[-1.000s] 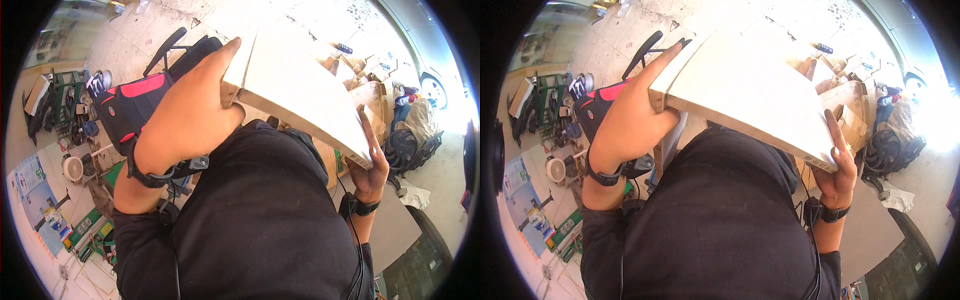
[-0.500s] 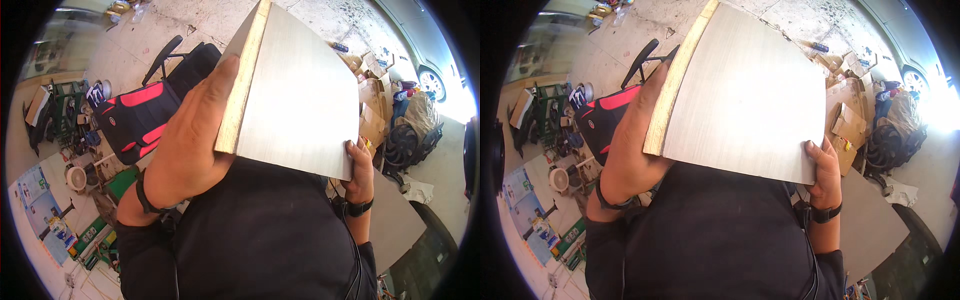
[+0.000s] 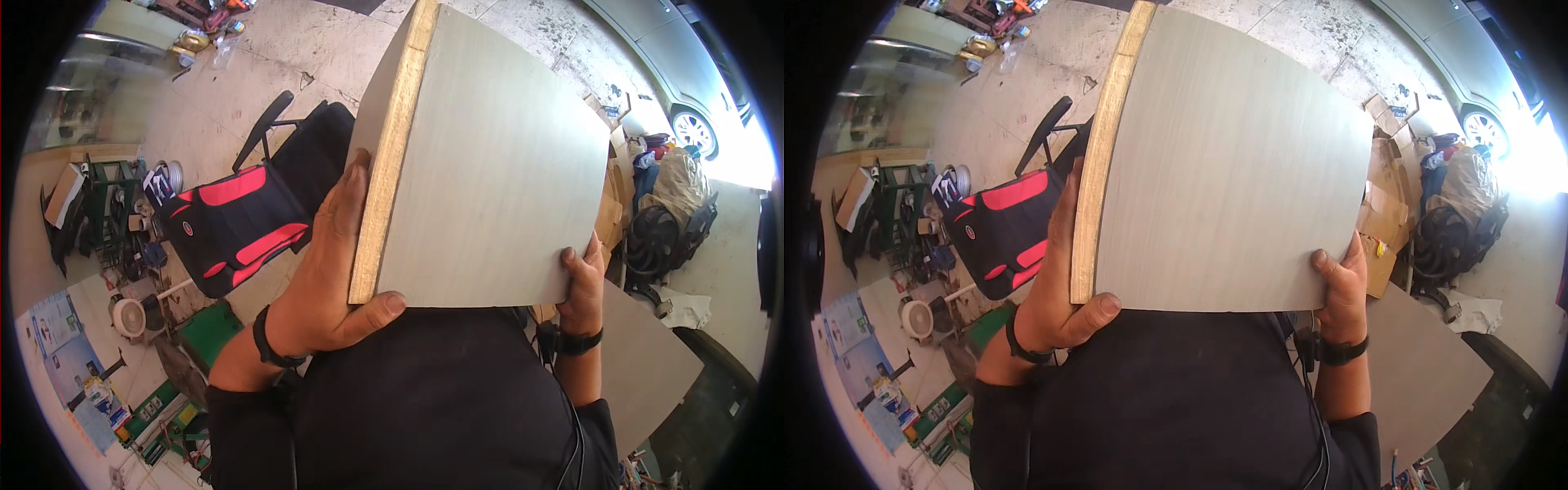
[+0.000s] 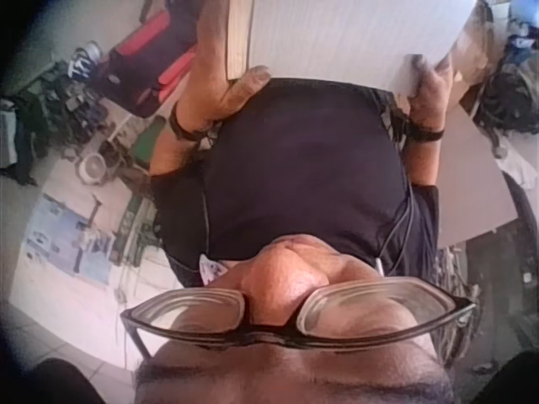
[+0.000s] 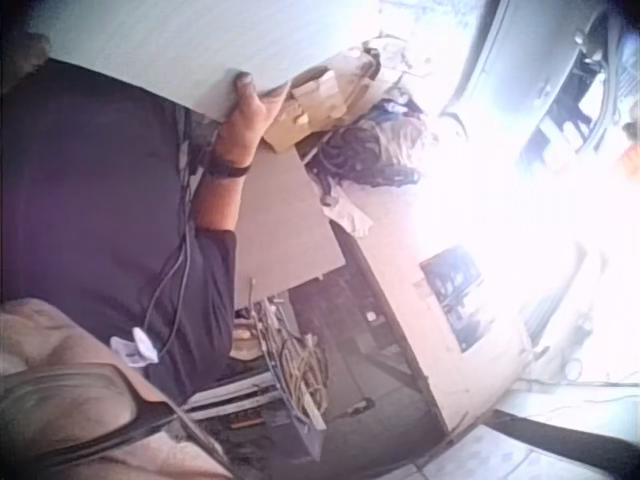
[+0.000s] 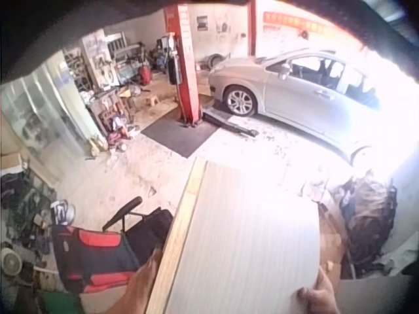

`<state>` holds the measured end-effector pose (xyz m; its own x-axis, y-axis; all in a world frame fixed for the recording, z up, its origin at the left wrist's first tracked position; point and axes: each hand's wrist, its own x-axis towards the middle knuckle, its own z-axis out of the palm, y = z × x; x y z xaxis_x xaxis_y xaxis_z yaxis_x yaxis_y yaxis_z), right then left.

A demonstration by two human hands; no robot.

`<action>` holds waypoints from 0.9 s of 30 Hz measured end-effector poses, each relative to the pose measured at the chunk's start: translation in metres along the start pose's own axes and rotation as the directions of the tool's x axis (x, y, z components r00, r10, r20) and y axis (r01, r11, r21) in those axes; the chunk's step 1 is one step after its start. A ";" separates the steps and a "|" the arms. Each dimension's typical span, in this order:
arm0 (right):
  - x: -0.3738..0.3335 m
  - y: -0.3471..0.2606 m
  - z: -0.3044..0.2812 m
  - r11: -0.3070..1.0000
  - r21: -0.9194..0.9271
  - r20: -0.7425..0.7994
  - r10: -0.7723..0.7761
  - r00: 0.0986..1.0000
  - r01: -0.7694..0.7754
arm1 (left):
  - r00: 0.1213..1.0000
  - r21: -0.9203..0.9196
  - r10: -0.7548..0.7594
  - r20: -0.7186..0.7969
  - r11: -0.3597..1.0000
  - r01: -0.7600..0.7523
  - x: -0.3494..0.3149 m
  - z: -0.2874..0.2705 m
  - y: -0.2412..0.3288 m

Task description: Assembling wood panels using a hammer and a saw.

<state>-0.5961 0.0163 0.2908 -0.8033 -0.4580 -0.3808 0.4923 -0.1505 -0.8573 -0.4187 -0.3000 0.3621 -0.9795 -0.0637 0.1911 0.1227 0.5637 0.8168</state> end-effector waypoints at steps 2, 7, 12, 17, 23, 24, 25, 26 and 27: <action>0.000 0.001 -0.001 1.000 0.010 0.030 -0.016 0.999 0.016 | 1.000 -0.005 -0.004 0.014 1.000 0.004 -0.002 0.001 -0.001; 0.000 0.002 -0.003 0.997 -0.017 0.039 -0.075 0.996 0.076 | 0.999 -0.073 -0.033 0.026 0.997 0.035 -0.007 0.005 0.000; 0.000 0.001 -0.003 0.994 -0.009 0.005 -0.106 0.994 0.106 | 0.996 -0.100 -0.073 0.043 0.992 0.077 -0.009 0.007 -0.002; 0.003 0.003 -0.003 0.987 0.024 -0.025 -0.161 0.987 0.162 | 0.995 0.003 -0.099 0.008 0.995 0.099 -0.007 0.003 -0.007; 0.003 -0.008 -0.017 0.970 -0.068 0.049 -0.230 0.972 0.233 | 0.983 0.036 -0.127 -0.132 0.990 0.133 0.027 -0.011 -0.028; 0.003 -0.009 -0.019 0.971 -0.086 0.068 -0.219 0.973 0.224 | 0.981 0.056 -0.127 -0.144 0.989 0.136 0.037 -0.014 -0.032; 0.003 -0.010 -0.019 0.970 -0.086 0.054 -0.222 0.973 0.226 | 0.973 -0.149 -0.128 -0.193 0.984 0.099 0.047 -0.016 -0.036; 0.004 -0.009 -0.020 0.969 -0.086 0.043 -0.228 0.973 0.231 | 0.961 -0.344 -0.133 -0.242 0.938 0.043 0.058 -0.020 -0.040; 0.004 -0.009 -0.020 0.967 -0.083 0.054 -0.239 0.970 0.243 | 0.964 -0.282 -0.109 -0.244 0.959 0.038 0.069 -0.029 -0.044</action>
<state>-0.6106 0.0328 0.2901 -0.8782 -0.4556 -0.1455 0.2529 -0.1841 -0.9498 -0.4874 -0.3529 0.3548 -0.9184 -0.3236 0.2275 0.1259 0.3059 0.9437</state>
